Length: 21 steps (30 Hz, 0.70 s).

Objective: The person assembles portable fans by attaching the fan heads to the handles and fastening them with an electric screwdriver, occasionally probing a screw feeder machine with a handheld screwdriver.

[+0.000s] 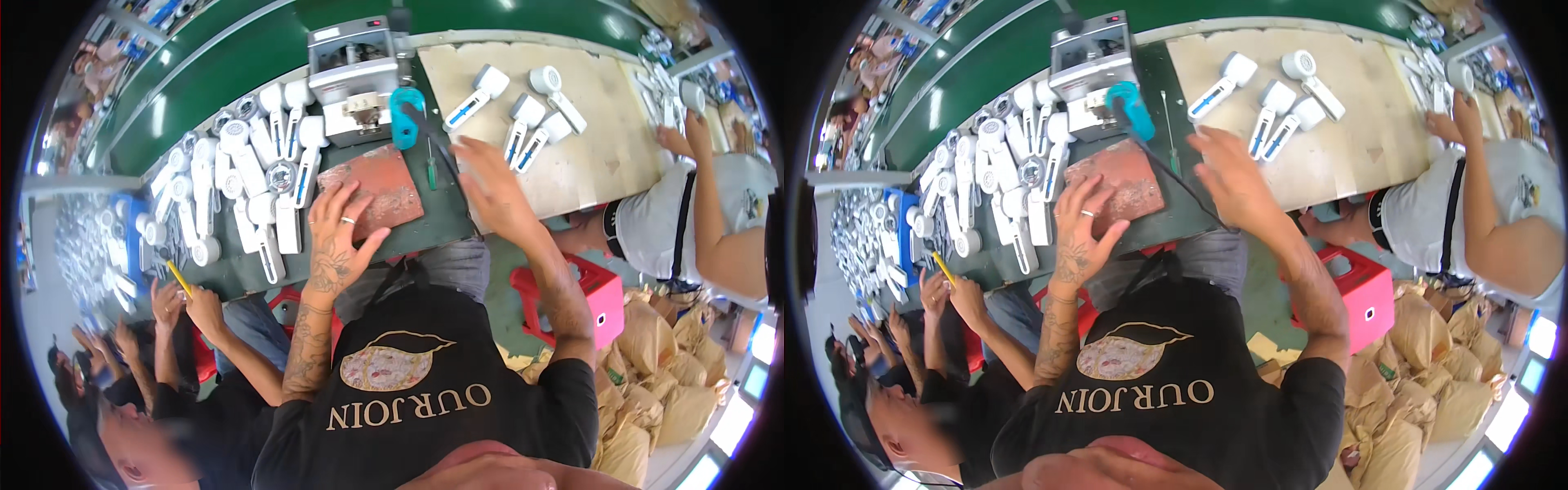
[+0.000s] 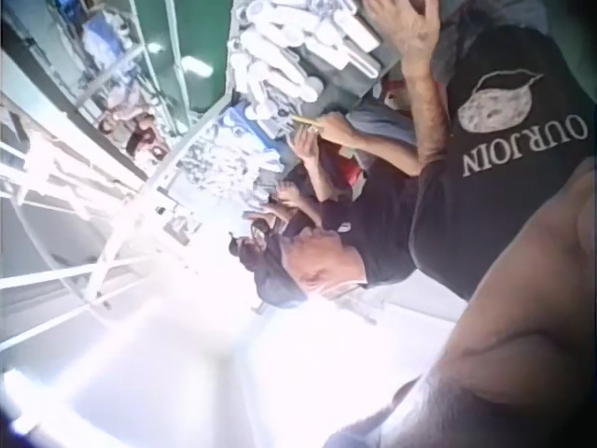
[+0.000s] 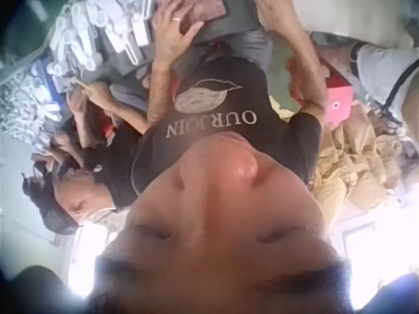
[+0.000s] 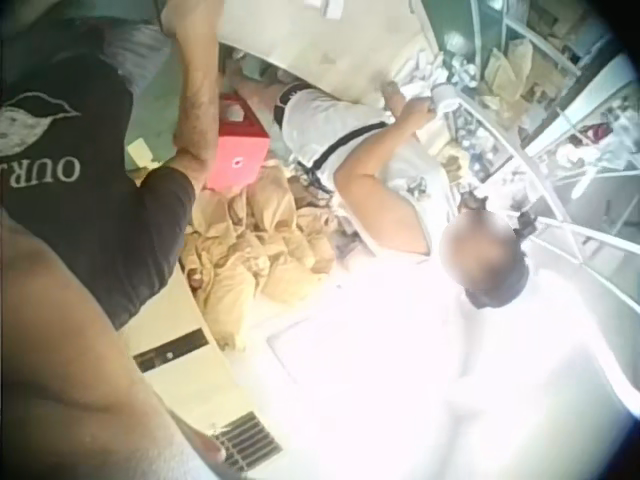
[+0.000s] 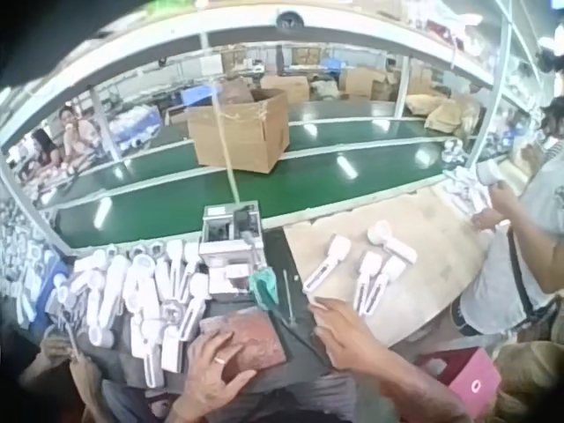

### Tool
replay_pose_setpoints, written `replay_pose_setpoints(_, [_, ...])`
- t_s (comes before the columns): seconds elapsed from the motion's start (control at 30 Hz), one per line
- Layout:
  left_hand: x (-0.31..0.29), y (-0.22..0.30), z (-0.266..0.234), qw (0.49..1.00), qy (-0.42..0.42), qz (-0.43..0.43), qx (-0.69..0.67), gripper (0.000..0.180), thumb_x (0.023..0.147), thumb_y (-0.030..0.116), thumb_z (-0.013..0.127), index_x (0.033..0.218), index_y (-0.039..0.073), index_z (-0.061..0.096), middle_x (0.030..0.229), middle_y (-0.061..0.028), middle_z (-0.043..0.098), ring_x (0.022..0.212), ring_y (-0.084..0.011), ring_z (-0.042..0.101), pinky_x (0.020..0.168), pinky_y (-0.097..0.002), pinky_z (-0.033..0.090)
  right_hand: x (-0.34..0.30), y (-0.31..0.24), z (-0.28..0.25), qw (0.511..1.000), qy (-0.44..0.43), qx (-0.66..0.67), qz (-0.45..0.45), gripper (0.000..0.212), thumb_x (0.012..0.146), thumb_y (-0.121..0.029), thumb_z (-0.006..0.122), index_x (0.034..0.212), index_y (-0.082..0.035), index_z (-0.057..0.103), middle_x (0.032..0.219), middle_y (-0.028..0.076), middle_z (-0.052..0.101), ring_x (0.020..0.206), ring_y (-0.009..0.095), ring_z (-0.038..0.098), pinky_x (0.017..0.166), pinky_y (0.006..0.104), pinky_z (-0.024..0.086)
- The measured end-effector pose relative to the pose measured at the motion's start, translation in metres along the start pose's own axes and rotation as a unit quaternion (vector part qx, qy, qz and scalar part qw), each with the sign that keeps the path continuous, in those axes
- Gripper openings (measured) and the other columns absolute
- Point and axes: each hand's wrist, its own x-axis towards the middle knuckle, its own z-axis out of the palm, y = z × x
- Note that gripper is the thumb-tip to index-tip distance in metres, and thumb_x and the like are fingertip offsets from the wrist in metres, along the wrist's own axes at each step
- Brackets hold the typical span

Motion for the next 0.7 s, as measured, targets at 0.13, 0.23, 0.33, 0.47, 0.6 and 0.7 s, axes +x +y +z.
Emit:
replay_pose_setpoints(0.13, [-0.011,-0.009,0.013,0.999,0.036,-0.013,-0.014,0.057,0.087,0.034,0.078,0.135,0.009,0.061,0.153,-0.0129,0.049,0.146,-0.0374,0.038,0.123,-0.0548,0.023,-0.008,-0.057,-0.023,0.961,0.256,0.09,0.051,0.017,0.099,0.001,0.057,0.112,0.006,0.065,0.106,0.022,0.069,0.099,0.03,0.067,0.088,0.0361,0.052])
replay_pose_setpoints(0.23, [-0.006,-0.013,0.026,0.997,0.075,0.014,-0.022,0.059,0.087,0.034,0.078,0.137,0.009,0.06,0.154,-0.0127,0.049,0.147,-0.037,0.039,0.123,-0.0546,0.024,-0.032,-0.095,-0.006,0.964,0.169,0.156,-0.132,0.018,0.09,-0.001,0.062,0.106,0.006,0.066,0.103,0.019,0.071,0.092,0.035,0.07,0.082,0.042,0.057])
replay_pose_setpoints(0.33, [-0.009,-0.007,0.011,0.995,0.088,0.026,-0.025,0.061,0.086,0.033,0.08,0.138,0.01,0.058,0.153,-0.0133,0.049,0.147,-0.0379,0.039,0.122,-0.056,0.025,-0.019,-0.146,0.03,0.983,0.069,0.162,-0.053,0.021,0.09,-0.005,0.067,0.111,-0.001,0.067,0.101,0.016,0.071,0.092,0.032,0.069,0.084,0.0419,0.055])
replay_pose_setpoints(0.47, [-0.025,-0.018,0.027,0.995,0.077,0.02,-0.059,0.06,0.085,0.031,0.081,0.137,0.01,0.059,0.153,-0.0138,0.05,0.148,-0.0387,0.039,0.121,-0.0591,0.026,-0.012,-0.138,0.028,0.963,0.069,0.232,-0.118,0.019,0.089,-0.01,0.066,0.106,-0.004,0.071,0.101,0.014,0.072,0.094,0.033,0.069,0.084,0.0443,0.055])
replay_pose_setpoints(0.6, [-0.033,-0.003,0.019,0.995,0.089,0.011,-0.043,0.058,0.084,0.032,0.081,0.135,0.009,0.061,0.147,-0.0143,0.053,0.143,-0.0379,0.043,0.121,-0.056,0.026,0.065,-0.11,-0.092,0.951,0.182,0.056,-0.243,0.022,0.101,-0.017,0.055,0.094,-0.001,0.068,0.092,0.013,0.068,0.082,0.025,0.065,0.073,0.0373,0.052])
replay_pose_setpoints(0.7, [-0.036,-0.007,0.018,0.991,0.118,0.025,-0.051,0.055,0.085,0.032,0.08,0.131,0.009,0.063,0.143,-0.0138,0.055,0.142,-0.0379,0.044,0.121,-0.0551,0.027,0.234,-0.151,-0.163,0.912,0.355,0.056,-0.196,0.025,0.105,-0.018,0.054,0.099,0.001,0.068,0.091,0.01,0.068,0.081,0.018,0.062,0.075,0.0308,0.05])
